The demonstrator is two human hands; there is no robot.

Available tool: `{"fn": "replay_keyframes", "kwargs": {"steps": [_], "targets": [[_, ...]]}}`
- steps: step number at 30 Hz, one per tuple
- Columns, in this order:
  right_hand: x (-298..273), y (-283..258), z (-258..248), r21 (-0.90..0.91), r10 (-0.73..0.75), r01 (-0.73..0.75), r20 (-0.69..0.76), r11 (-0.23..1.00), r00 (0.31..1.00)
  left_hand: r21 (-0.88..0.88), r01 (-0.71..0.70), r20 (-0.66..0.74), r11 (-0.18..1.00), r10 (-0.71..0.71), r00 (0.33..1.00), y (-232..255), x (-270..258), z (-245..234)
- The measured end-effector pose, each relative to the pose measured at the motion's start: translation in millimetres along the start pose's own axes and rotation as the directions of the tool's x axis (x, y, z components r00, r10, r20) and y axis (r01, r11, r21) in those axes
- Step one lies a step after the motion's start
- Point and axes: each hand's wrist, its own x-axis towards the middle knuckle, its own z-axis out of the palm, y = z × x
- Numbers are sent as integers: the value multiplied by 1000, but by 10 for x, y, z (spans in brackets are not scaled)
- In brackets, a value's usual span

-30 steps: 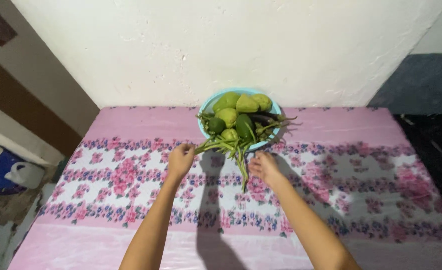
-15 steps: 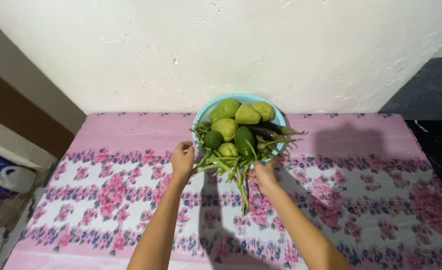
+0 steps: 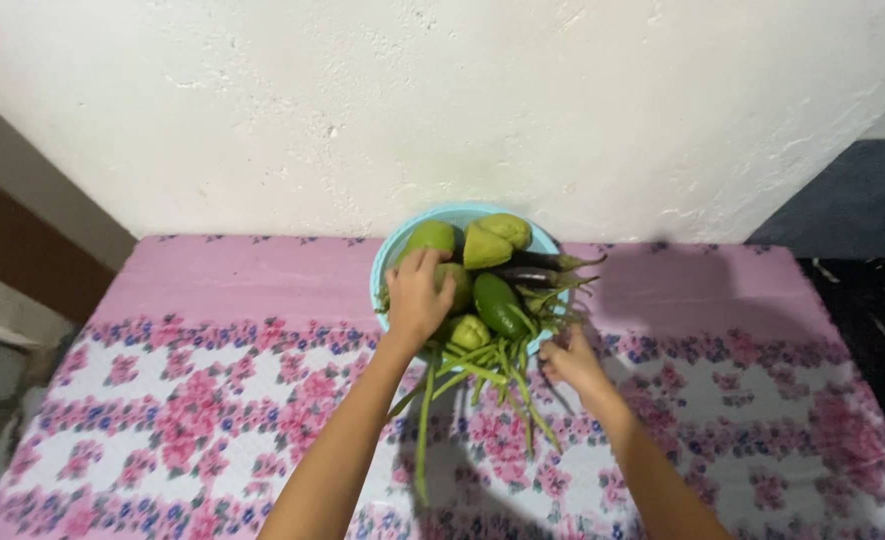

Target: Sort and arrange various green and purple vegetables in a light blue bowl on a table.

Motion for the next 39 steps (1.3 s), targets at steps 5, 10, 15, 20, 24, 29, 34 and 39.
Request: {"fn": "replay_keyframes", "kwargs": {"steps": [5, 10, 15, 20, 24, 29, 34, 39], "targets": [[16, 91, 37, -20, -35, 34, -35, 999, 999, 140, -119, 163, 983, 96, 982, 89, 371, 486], [-88, 118, 284, -332, -289, 199, -249, 922, 924, 395, -261, 443, 881, 66, 894, 22, 552, 983], [-159, 201, 334, -315, -384, 281, -339, 907, 859, 537, -275, 575, 797, -108, 811, -142, 758, 1365], [-294, 4, 315, -275, -273, 193, -294, 942, 916, 573, -371, 553, 731, -11, 833, -219, 660, 1425], [-624, -275, 310, -363, -202, 88, -290, 928, 936, 557, -386, 398, 735, 172, 901, -151, 520, 1086], [-616, 32, 211, -343, -333, 201, -387, 918, 860, 474, -350, 263, 808, 249, 932, 223, 359, 91], [-879, -60, 313, -437, -642, 481, -390, 760, 660, 486, -494, 105, 721, 513, 852, 182, 52, -613], [-1194, -236, 594, -589, -848, 613, -316, 526, 424, 606, -562, 205, 563, 572, 794, 111, -436, -1307]]}}
